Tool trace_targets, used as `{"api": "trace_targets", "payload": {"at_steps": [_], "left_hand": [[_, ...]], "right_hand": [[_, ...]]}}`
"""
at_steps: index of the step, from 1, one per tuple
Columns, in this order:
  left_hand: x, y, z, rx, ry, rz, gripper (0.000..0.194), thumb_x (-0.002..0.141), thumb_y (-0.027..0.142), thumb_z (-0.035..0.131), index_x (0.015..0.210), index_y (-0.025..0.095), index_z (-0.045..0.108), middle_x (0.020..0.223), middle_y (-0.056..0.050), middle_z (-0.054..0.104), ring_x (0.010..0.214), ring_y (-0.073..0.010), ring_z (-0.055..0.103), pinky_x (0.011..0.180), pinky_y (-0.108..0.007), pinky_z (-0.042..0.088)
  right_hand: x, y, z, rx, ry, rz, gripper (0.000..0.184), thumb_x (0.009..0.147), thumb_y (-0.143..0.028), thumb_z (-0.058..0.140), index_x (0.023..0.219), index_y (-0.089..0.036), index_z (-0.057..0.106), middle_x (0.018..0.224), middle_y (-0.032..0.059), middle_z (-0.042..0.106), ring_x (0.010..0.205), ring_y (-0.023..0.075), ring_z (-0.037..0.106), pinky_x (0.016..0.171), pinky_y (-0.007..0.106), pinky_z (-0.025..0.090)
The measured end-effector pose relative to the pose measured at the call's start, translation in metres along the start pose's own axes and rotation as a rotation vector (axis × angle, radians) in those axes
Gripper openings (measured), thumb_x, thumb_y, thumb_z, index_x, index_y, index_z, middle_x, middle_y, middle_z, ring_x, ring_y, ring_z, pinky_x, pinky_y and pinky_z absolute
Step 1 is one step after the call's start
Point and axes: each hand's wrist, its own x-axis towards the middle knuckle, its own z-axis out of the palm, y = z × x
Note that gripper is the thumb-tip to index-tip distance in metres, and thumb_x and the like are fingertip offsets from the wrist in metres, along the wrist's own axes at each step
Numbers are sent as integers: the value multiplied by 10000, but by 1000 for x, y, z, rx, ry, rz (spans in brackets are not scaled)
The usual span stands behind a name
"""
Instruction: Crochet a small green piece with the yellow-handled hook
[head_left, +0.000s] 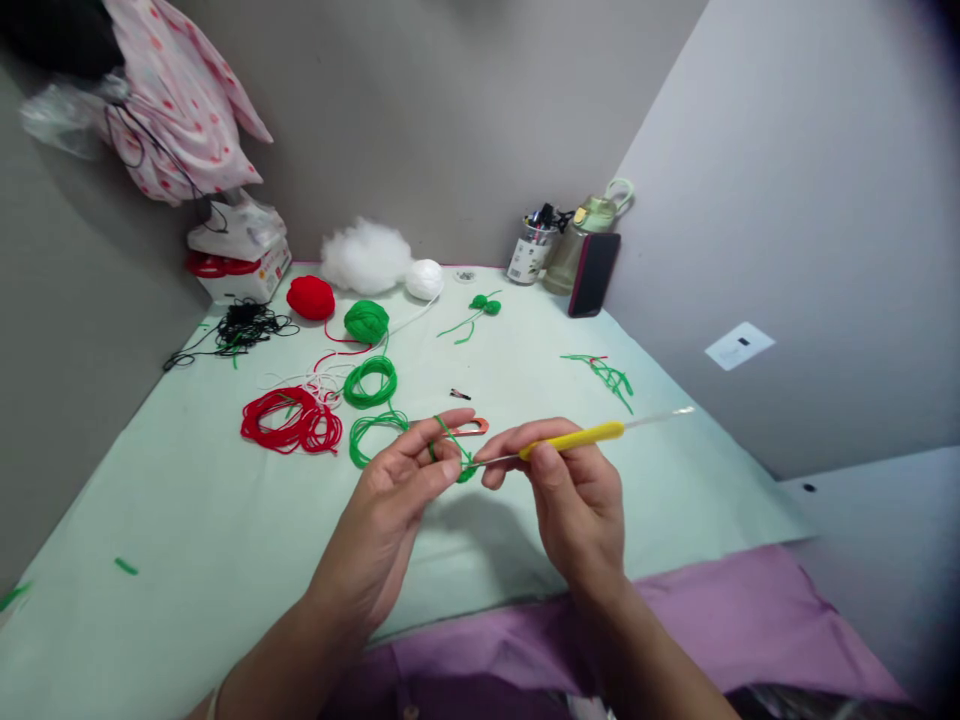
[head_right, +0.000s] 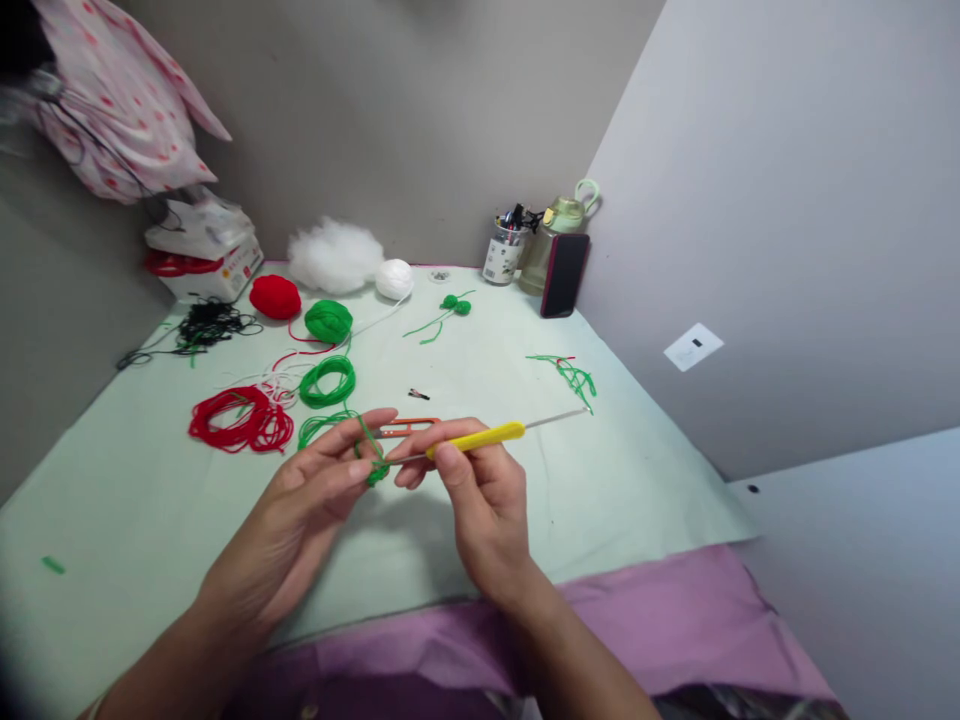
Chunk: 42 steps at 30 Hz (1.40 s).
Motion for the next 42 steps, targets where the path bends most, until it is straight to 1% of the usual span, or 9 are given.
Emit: {"api": "trace_targets", "payload": {"at_steps": [5,7,11,14,19,24,29,34,42], "left_hand": [[-3,-4,3,-33,50,34,427,814,297,935,1226,278,828,845,15,674,880,-154,610,911,-280,481],[-2,-4,3,-104,5,-44,424,805,307,942,1209,240,831,859,-4,678,862,-152,609,869,-264,501],[0,-2,1,-187,-25,-141,321,812,265,919,1121,199,863,925,-25,691,775,-119,571,825,-252,521],[0,-3,2,-139,-9,-79,318,802,261,919,1115,234,871,935,-20,708,835,-144,614,891,-282,521],[-3,-10,9,-18,6,53,301,839,271,915,1136,289,868,888,2,710,932,-162,641,936,-270,497],[1,-10,7,-175,15,-65,372,797,296,957,1155,241,867,902,-7,694,786,-111,566,830,-225,512],[4,-4,4,-237,48,-97,287,772,231,950,1042,160,885,865,18,641,575,-40,312,732,-219,515],[1,-8,5,-3,58,55,302,822,274,913,1123,274,880,841,1,660,831,-150,555,850,-258,474],[-1,-2,1,30,21,9,323,843,289,858,1165,265,855,899,-7,656,966,-199,588,953,-321,441]], "right_hand": [[-9,-1,1,-583,-117,-455,278,1038,-139,652,1228,-292,786,1096,69,824,1007,221,792,863,350,664],[-10,-1,1,-671,-110,-501,312,1015,-117,678,1241,-300,793,1125,79,817,1035,230,787,864,352,666],[-6,1,2,-310,57,-267,229,1077,-187,597,1149,-265,801,957,55,777,809,184,747,739,343,650],[1,2,5,-60,44,-102,209,1090,-277,606,1049,-241,808,952,55,786,730,161,724,671,319,636],[-2,1,9,-259,27,-208,179,1065,-224,646,1096,-257,819,964,61,833,872,202,775,712,325,654],[-10,2,5,-664,-15,-489,314,1002,-94,681,1210,-284,820,1129,94,820,995,230,790,823,363,677],[-1,2,1,-223,123,-177,216,1074,-206,612,1080,-267,819,928,48,799,751,178,726,690,333,635],[4,2,3,-121,27,-100,162,1045,-305,691,1015,-258,844,957,63,830,793,185,731,693,326,623],[-3,2,-1,-76,3,-44,215,1110,-277,566,1060,-242,772,953,39,808,734,148,753,737,310,649]]}}
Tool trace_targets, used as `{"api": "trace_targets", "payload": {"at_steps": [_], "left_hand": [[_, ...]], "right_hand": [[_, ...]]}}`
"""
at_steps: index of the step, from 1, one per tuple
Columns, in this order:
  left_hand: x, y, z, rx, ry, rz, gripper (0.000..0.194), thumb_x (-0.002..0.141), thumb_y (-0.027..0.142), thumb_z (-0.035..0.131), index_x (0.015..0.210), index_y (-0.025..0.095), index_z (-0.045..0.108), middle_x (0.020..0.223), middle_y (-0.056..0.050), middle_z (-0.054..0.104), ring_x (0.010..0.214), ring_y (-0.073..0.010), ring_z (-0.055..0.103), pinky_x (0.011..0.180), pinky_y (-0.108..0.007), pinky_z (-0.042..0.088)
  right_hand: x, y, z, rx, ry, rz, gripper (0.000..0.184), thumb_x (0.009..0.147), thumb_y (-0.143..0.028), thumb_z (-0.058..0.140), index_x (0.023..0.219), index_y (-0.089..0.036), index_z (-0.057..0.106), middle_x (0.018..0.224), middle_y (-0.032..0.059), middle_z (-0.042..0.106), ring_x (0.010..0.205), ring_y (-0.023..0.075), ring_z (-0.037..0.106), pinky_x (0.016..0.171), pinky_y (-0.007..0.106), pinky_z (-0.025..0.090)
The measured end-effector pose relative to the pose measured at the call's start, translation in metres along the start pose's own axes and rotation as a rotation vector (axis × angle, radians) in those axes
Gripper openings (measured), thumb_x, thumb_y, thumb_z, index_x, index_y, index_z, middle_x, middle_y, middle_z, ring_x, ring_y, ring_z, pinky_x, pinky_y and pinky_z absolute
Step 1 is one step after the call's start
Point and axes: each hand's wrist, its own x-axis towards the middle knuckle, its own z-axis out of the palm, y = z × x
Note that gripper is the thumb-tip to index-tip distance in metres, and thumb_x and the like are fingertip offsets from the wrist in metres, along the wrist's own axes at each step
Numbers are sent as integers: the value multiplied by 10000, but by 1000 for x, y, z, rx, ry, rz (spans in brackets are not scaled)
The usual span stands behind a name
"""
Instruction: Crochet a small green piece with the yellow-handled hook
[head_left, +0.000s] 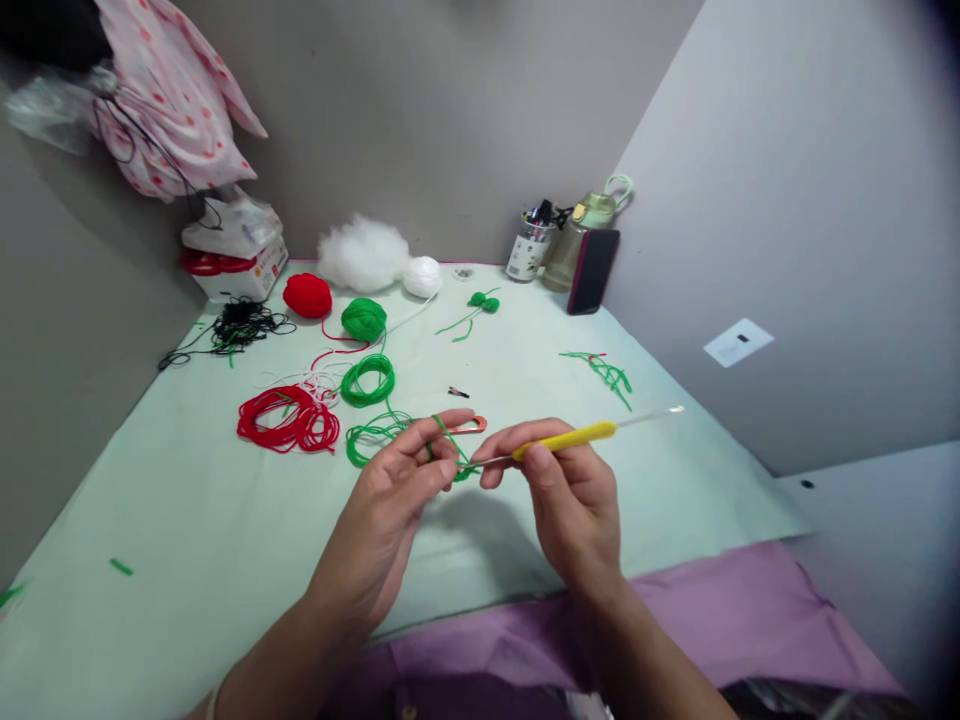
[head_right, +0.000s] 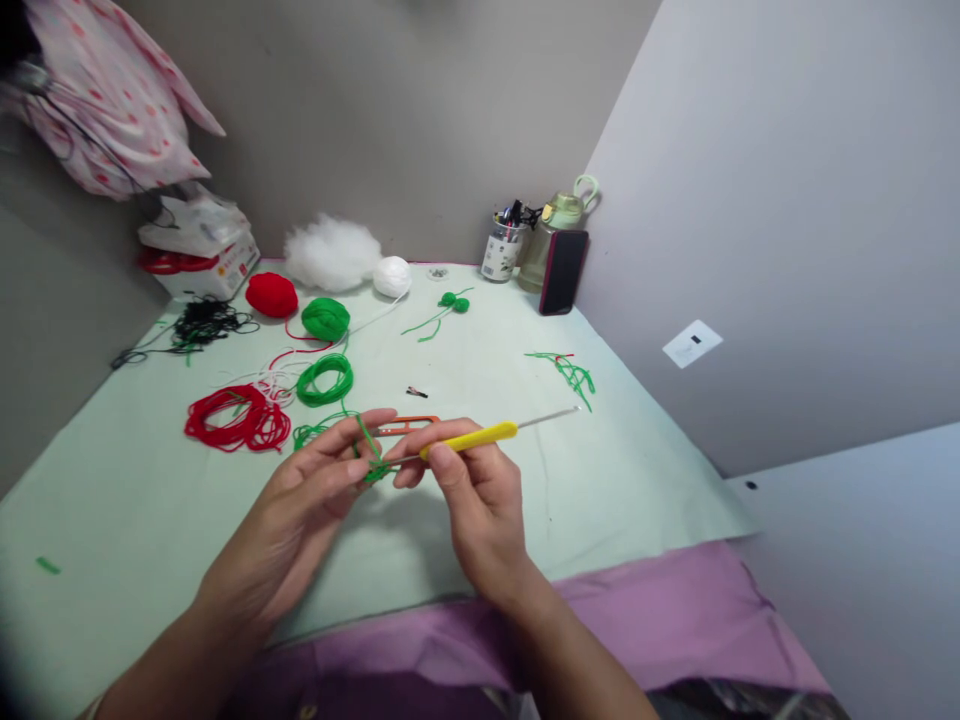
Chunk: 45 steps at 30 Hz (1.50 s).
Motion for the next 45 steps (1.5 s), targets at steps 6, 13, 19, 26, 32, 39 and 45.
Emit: {"api": "trace_targets", "payload": {"at_steps": [6,13,19,26,32,39,45], "left_hand": [[0,-3,8,-115,44,-17,532,756,286,977,1261,268,812,851,24,674,761,-110,544,784,-227,470],[3,-1,4,-197,-29,-111,318,824,270,913,1128,197,858,688,64,517,573,-63,310,764,-237,500],[-2,-11,8,-3,-20,22,271,853,267,888,1123,267,869,850,-8,664,824,-133,545,662,-204,408],[0,-6,10,-240,-30,-154,369,790,272,935,1144,188,873,683,65,510,557,-54,256,642,-168,457],[4,-5,6,-188,10,-59,230,815,248,898,1042,205,894,711,54,549,583,-68,326,831,-254,523],[2,-8,3,15,-16,-2,290,852,314,867,1140,283,864,874,-5,655,927,-195,574,909,-325,421],[0,-4,5,-53,44,16,403,818,284,897,1216,274,833,873,8,657,913,-177,571,931,-317,426]], "right_hand": [[-11,-2,0,-667,-132,-482,293,1042,-137,644,1253,-295,772,1123,76,814,1023,221,795,848,348,675],[-1,0,4,-99,84,-126,216,1090,-233,590,1082,-256,805,943,53,777,748,170,714,690,332,630],[-1,0,7,-137,38,-136,188,1071,-241,638,1085,-264,824,940,45,824,760,175,744,680,312,636],[-9,3,0,-461,14,-381,339,989,-59,682,1223,-264,818,1096,85,810,935,204,777,779,317,647],[0,4,1,59,122,-25,187,1075,-260,640,1045,-262,824,927,37,793,740,153,709,686,302,611],[2,5,0,118,30,72,167,1069,-313,667,1042,-270,827,984,32,841,778,143,738,749,285,625],[-2,0,-2,-165,-1,-143,222,1113,-242,549,1130,-250,769,968,49,824,782,168,779,743,316,667]]}}
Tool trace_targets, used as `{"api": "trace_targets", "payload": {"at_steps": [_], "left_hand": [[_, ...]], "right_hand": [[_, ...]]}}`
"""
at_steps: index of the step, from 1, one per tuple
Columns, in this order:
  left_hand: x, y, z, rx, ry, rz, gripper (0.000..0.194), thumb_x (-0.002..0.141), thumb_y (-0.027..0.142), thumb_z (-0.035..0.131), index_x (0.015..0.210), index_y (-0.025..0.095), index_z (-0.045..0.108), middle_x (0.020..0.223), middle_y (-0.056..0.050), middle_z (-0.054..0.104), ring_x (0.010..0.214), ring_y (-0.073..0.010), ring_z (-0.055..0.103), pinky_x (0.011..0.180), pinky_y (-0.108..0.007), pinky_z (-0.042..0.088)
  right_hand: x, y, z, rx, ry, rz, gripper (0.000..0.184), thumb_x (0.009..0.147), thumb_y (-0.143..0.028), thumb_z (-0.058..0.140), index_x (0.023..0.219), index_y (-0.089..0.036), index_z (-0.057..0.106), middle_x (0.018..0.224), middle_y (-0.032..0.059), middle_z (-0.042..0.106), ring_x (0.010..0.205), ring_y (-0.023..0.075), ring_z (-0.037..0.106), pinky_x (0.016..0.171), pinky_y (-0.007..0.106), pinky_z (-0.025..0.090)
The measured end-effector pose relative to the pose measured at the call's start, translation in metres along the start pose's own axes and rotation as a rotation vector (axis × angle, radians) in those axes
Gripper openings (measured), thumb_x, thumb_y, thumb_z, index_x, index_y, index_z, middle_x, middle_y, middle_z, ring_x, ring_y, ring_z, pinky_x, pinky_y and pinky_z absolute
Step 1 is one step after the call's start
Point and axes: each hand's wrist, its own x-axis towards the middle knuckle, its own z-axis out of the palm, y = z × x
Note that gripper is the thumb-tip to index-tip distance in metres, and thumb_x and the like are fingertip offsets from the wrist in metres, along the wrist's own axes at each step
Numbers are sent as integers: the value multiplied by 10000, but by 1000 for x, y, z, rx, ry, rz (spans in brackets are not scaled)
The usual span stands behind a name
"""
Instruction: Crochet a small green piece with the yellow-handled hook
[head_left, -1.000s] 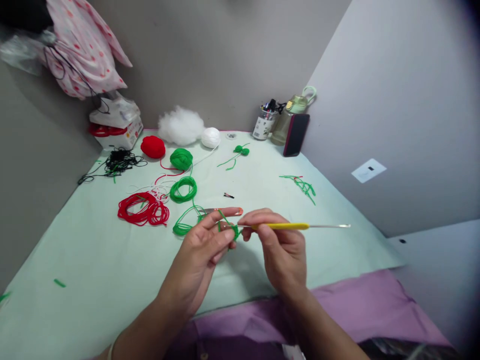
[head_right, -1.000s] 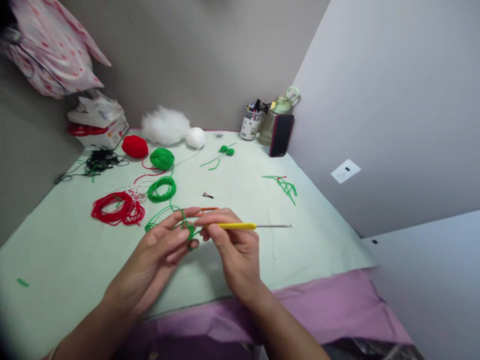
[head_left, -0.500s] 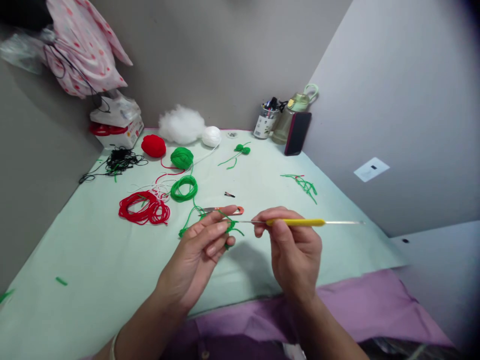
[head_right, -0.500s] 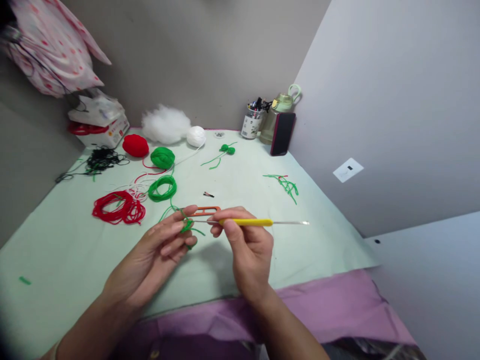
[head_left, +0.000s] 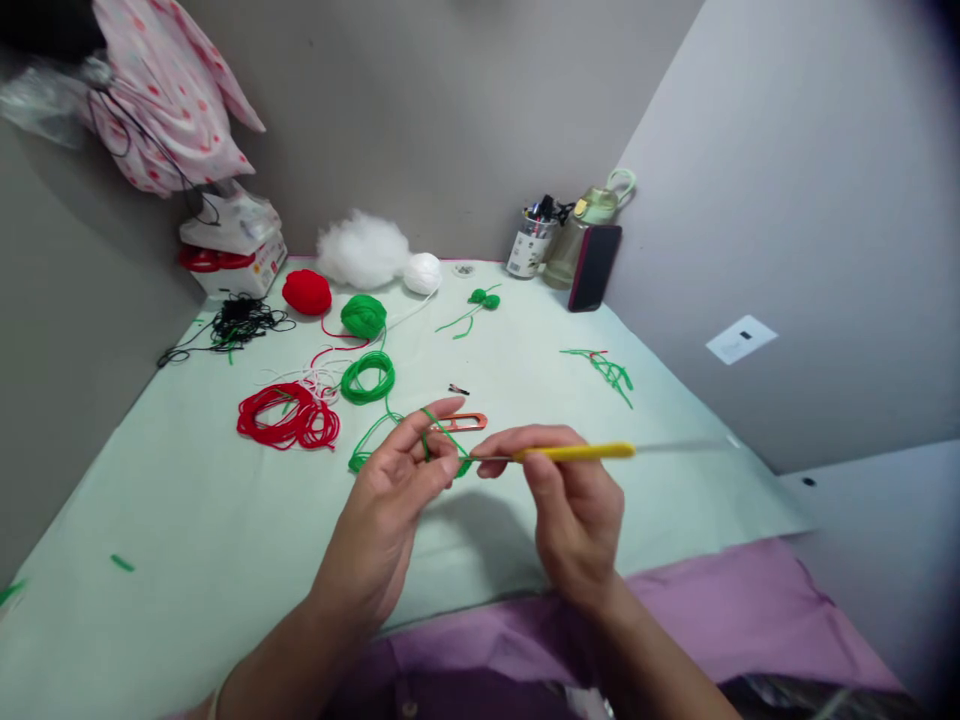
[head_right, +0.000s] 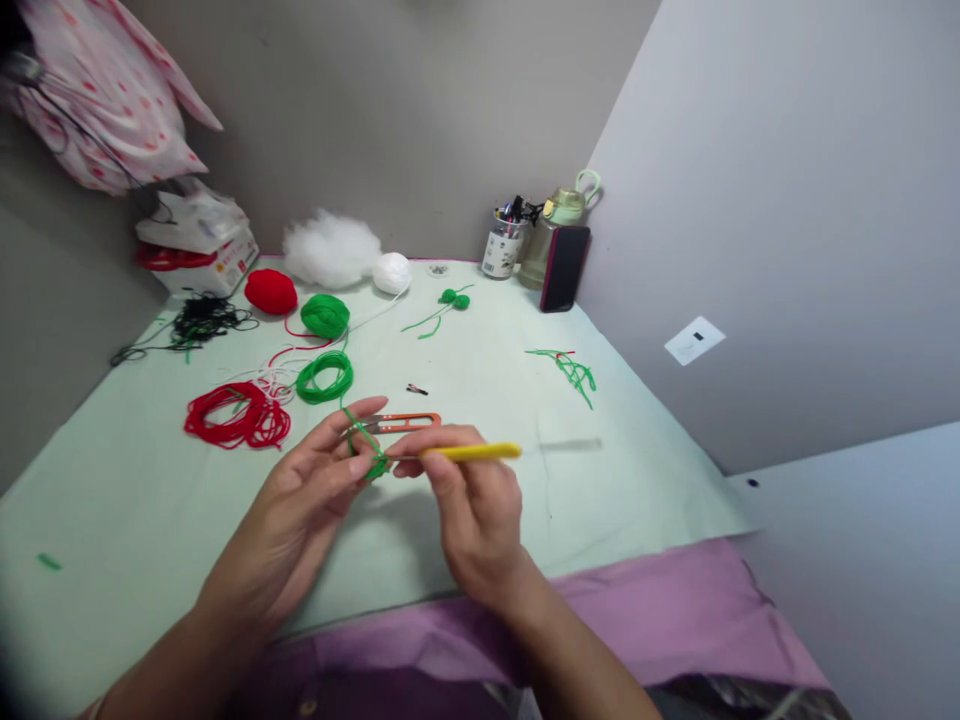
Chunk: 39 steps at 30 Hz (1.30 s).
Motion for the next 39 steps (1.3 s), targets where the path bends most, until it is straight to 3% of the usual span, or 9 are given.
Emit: {"api": "trace_targets", "payload": {"at_steps": [5,10,15,20,24,28,31,35,39], "left_hand": [[-1,-2,3,-93,-10,-74,543,783,303,957,1295,229,793,883,-2,698,718,-104,493,762,-239,455],[0,1,0,-172,-72,-174,368,804,279,934,1149,186,846,701,53,551,577,-65,344,797,-258,520],[1,-3,0,-61,-85,-70,297,822,285,919,1111,243,866,830,-1,656,759,-122,551,829,-247,502],[0,-9,2,34,-36,18,301,833,287,925,1129,266,872,872,-11,684,786,-121,530,704,-185,451],[1,-5,3,-148,-43,-111,378,778,302,963,1136,216,879,808,21,633,593,-53,334,619,-152,434],[5,1,0,-210,-37,-160,309,758,284,967,1038,175,898,681,68,515,558,-47,259,778,-211,537],[5,-1,-3,-88,-16,-65,223,789,287,937,1002,232,901,733,38,581,633,-83,402,820,-228,511],[2,-4,-4,80,-67,6,264,864,293,867,1128,306,877,880,-1,678,894,-165,556,893,-270,452],[2,1,-5,82,-100,-59,284,865,307,830,1147,291,867,905,-9,656,909,-189,547,943,-332,425]], "right_hand": [[-10,-1,1,-495,-122,-370,349,1014,-115,681,1287,-312,776,1143,72,813,1024,229,801,841,344,688],[-3,0,3,-26,85,-51,249,1089,-192,578,1159,-271,804,982,52,782,804,177,747,741,337,660],[6,0,10,216,28,74,188,1076,-275,647,1088,-273,835,992,51,823,806,164,742,703,292,633],[-2,2,8,-124,4,-116,266,1057,-165,650,1217,-305,809,1050,43,829,970,186,780,839,317,659],[-8,5,1,-417,-66,-344,397,986,-95,716,1320,-299,784,1203,87,801,1053,232,781,856,350,673],[0,3,-1,-52,83,-71,264,1059,-145,626,1172,-285,819,983,43,795,833,174,747,747,322,637],[6,1,2,192,83,78,196,1072,-240,646,1073,-276,838,944,33,790,753,147,704,692,303,603],[9,1,5,191,13,114,140,1036,-280,718,1031,-266,858,988,51,840,832,164,735,746,304,616],[8,2,2,281,24,206,193,1073,-331,657,1017,-240,817,939,44,840,720,150,744,702,299,641]]}}
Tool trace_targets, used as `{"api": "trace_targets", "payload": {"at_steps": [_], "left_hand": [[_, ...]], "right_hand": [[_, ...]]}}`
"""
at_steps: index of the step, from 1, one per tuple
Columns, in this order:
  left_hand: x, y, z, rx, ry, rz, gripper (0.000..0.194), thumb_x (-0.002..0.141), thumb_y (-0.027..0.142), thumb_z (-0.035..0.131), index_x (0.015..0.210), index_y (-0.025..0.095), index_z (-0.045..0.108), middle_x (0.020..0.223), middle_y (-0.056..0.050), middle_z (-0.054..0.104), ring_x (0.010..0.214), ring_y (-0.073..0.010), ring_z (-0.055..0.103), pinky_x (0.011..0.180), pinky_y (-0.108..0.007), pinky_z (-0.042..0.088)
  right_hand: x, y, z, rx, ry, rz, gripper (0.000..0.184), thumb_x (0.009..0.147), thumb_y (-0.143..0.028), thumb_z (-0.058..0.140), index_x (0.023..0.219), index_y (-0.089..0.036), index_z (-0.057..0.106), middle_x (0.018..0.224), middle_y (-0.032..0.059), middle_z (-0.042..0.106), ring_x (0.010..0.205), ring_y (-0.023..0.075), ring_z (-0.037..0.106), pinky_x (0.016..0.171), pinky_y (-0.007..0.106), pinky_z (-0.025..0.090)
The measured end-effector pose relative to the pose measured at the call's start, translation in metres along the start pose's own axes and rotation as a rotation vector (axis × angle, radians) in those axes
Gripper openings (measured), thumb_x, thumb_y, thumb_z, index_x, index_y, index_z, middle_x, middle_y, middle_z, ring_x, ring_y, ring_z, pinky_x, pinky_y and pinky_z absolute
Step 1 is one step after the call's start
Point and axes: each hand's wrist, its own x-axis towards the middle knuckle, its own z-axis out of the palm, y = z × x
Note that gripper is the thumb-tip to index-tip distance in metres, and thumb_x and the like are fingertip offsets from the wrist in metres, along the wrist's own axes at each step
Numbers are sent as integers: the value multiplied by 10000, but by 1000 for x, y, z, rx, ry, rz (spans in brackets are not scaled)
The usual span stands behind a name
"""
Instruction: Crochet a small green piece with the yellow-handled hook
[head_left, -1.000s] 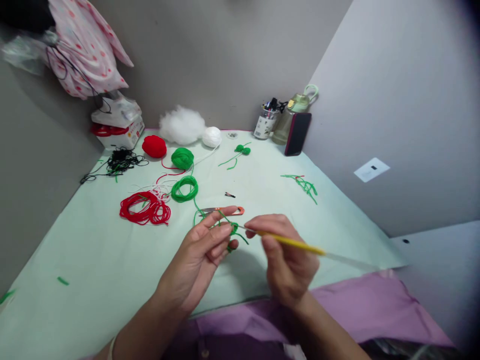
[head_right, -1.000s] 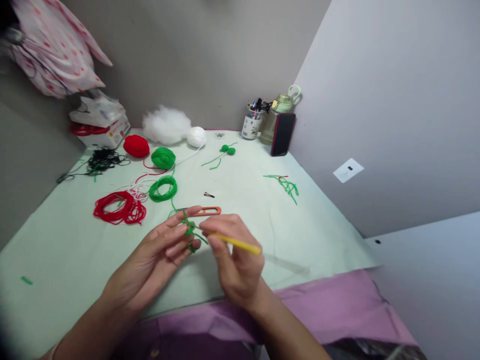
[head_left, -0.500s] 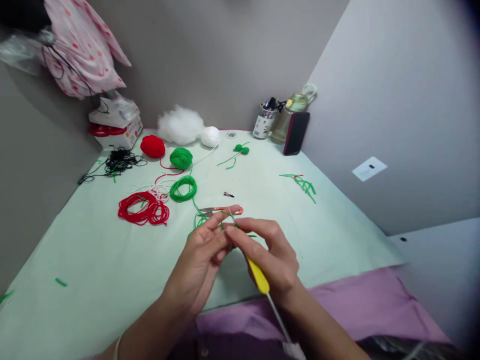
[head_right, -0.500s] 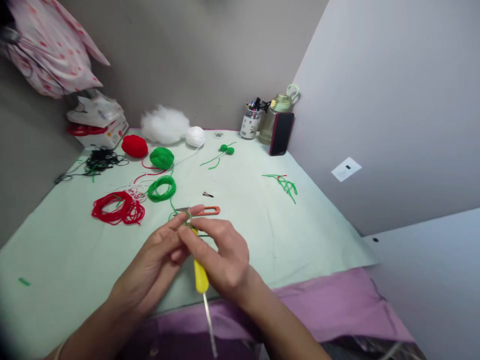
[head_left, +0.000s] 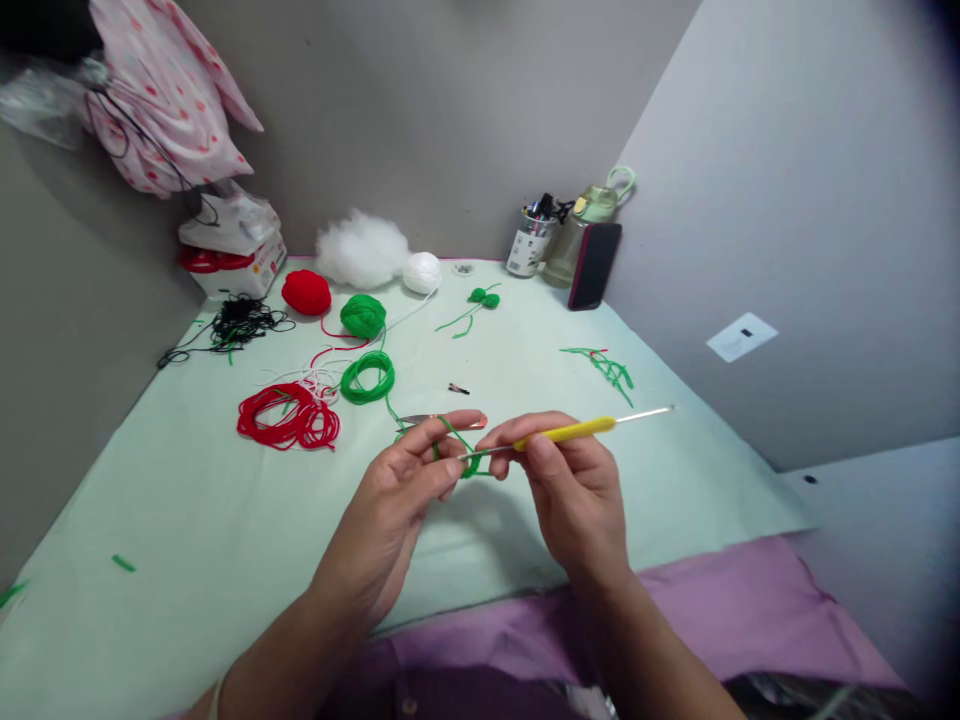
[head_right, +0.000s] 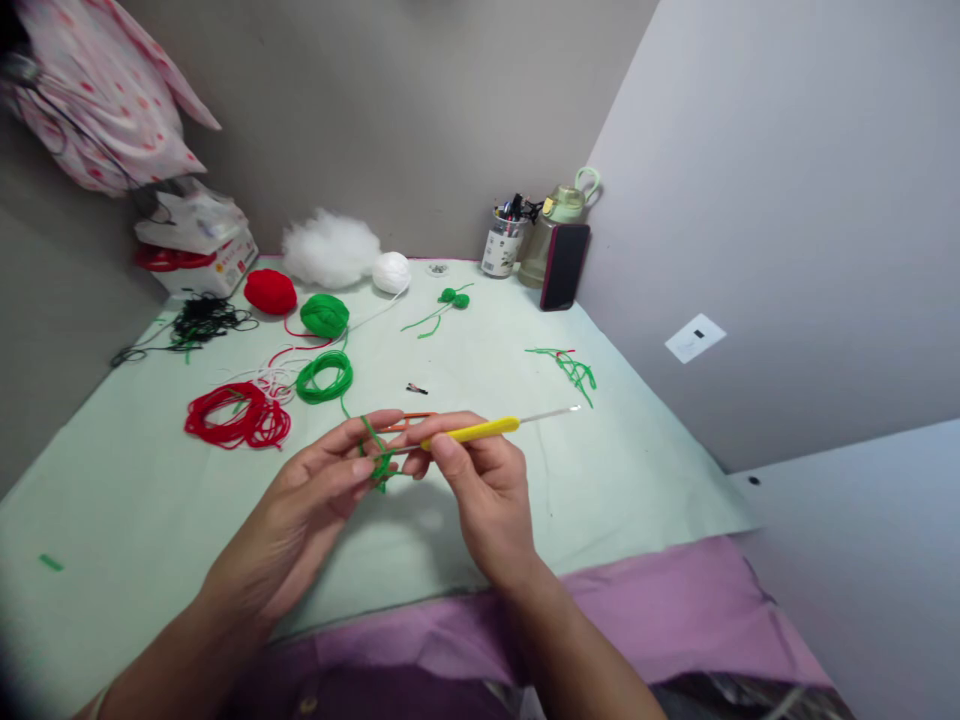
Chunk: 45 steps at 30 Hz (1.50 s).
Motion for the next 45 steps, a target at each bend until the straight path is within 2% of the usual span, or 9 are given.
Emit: {"api": "trace_targets", "payload": {"at_steps": [3,9,14,17,21,28,35,40,45], "left_hand": [[0,3,3,0,51,14,296,865,324,840,1156,269,860,911,-13,665,906,-187,553,937,-325,423],[-1,-1,7,-165,85,-30,501,766,301,960,1241,234,814,899,-6,704,796,-134,564,849,-268,476],[1,1,5,-224,-8,-112,342,823,285,908,1146,192,845,970,-19,733,591,-49,426,808,-260,512],[2,-1,7,-168,-4,-38,304,825,267,899,1122,227,853,971,-24,754,730,-105,586,884,-278,512],[0,-5,6,-60,-2,49,266,855,258,870,1120,264,854,963,-29,757,955,-195,665,969,-326,489],[-2,3,1,46,69,69,327,806,322,932,1118,253,864,760,17,602,742,-153,503,736,-283,417],[-1,1,2,33,64,59,292,821,318,909,1101,245,869,822,-10,648,836,-180,562,805,-289,447],[-2,-7,6,0,-4,59,285,866,295,887,1148,272,849,894,-24,729,958,-206,657,945,-315,486],[0,-10,11,-95,73,42,346,822,288,931,1159,259,856,822,8,676,708,-120,501,715,-226,454]], "right_hand": [[-4,-2,-2,-172,-9,-92,236,1113,-292,559,1060,-226,779,934,54,827,730,164,762,715,320,661],[-17,-1,-3,-758,-158,-534,318,1030,-122,662,1283,-282,769,1174,92,820,1059,227,792,863,348,674],[-11,2,-2,-295,41,-248,222,1085,-219,591,1127,-259,805,972,56,799,798,184,749,738,347,649],[-4,2,1,-112,44,-108,217,1079,-331,632,1026,-235,818,957,65,814,722,170,720,667,329,631],[-4,1,4,-138,1,-129,181,1062,-314,666,1054,-250,836,1004,70,849,811,186,749,701,324,642],[-10,-6,-1,-236,38,-204,198,1071,-239,628,1057,-249,825,925,53,790,773,182,718,691,334,626],[-5,2,-4,28,45,-15,196,1057,-336,669,972,-235,813,882,42,799,667,157,702,626,305,615],[-6,2,3,-85,-16,-138,165,1058,-292,680,1084,-279,842,1011,63,852,885,197,776,698,308,638],[-15,3,1,-503,-43,-326,300,1025,-150,686,1219,-333,822,1120,59,833,984,210,797,807,332,671]]}}
